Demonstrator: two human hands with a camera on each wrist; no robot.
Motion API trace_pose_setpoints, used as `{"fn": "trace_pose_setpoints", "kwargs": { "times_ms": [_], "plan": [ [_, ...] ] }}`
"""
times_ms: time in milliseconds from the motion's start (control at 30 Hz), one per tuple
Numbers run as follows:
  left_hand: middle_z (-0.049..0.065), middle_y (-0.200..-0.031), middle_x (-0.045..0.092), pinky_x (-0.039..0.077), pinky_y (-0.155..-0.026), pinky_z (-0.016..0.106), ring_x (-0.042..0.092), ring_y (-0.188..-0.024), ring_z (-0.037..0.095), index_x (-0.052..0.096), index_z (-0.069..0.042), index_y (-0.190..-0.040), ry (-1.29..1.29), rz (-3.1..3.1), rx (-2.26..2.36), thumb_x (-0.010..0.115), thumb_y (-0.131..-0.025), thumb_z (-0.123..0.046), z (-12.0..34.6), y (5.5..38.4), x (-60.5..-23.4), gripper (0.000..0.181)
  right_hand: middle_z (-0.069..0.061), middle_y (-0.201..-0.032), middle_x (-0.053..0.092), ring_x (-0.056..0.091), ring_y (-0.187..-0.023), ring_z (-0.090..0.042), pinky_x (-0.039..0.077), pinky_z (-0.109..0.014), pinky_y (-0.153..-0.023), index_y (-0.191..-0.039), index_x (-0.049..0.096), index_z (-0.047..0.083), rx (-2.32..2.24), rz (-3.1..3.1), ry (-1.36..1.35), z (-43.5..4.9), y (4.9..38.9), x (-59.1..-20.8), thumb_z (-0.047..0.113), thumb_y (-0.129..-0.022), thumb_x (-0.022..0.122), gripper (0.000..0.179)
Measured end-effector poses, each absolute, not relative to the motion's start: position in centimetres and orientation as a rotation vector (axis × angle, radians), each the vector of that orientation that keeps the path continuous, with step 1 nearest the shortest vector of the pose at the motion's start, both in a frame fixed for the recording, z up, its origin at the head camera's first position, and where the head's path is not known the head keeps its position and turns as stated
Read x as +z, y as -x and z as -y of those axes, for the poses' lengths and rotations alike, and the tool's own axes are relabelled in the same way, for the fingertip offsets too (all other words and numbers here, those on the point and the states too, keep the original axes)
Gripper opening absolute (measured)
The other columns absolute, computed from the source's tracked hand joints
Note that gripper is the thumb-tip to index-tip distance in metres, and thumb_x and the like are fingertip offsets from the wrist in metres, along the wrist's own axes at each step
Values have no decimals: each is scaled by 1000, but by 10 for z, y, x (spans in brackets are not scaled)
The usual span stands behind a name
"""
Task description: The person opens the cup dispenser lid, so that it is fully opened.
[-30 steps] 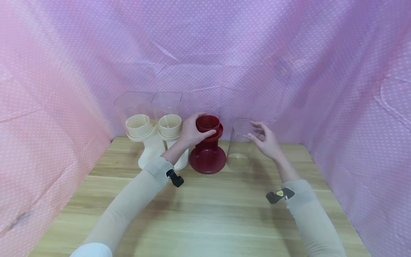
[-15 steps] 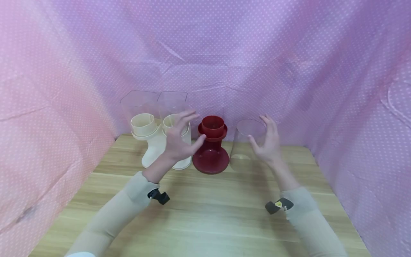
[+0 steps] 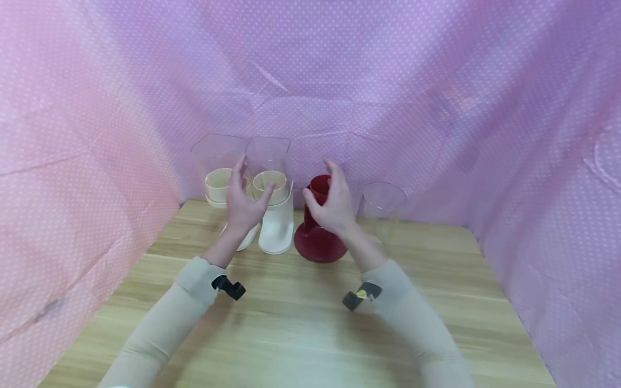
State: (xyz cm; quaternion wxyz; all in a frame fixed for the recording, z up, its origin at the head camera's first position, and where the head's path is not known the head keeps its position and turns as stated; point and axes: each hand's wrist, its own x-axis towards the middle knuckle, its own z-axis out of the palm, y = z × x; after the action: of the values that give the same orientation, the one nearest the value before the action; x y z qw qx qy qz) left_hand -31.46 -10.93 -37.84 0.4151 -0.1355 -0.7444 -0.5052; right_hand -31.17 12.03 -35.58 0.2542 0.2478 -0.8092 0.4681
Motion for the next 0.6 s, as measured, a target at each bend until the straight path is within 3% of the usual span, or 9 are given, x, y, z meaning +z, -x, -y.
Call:
{"fn": "trace_pose_setpoints", "kwargs": {
  "times_ms": [67,267,433,600],
  "plan": [
    [27,-164,44,40,-126,54,43,-155,38,34,4,-161,325,1926,-1330,80,-92,-28,111,317,-380,89,-23,-164,41,42,-153,-40,47,-52,-121,-162,31,-1,1315,2258,-716,-105,316,-352,21,-95,73,82],
    [26,-168,39,41,-125,56,45,-152,41,23,-6,-168,261,2077,-1431,71,-99,-31,115,322,-380,88,-27,-173,26,35,-158,-45,41,-56,-124,-168,13,3,1358,2447,-777,-71,328,-350,29,-101,71,93],
    [21,-171,34,37,-128,51,38,-158,39,25,-9,-168,231,2085,-1541,74,-100,-31,117,326,-380,87,-28,-169,34,49,-150,-43,51,-49,-117,-169,13,3,1342,2462,-737,-52,333,-362,28,-99,75,97],
    [20,-170,38,41,-124,51,41,-156,38,31,-7,-166,231,2050,-1566,79,-97,-33,122,324,-380,88,-26,-163,47,56,-145,-39,56,-46,-112,-168,25,5,1331,2361,-653,-42,332,-370,21,-97,79,91]
  ]
}}
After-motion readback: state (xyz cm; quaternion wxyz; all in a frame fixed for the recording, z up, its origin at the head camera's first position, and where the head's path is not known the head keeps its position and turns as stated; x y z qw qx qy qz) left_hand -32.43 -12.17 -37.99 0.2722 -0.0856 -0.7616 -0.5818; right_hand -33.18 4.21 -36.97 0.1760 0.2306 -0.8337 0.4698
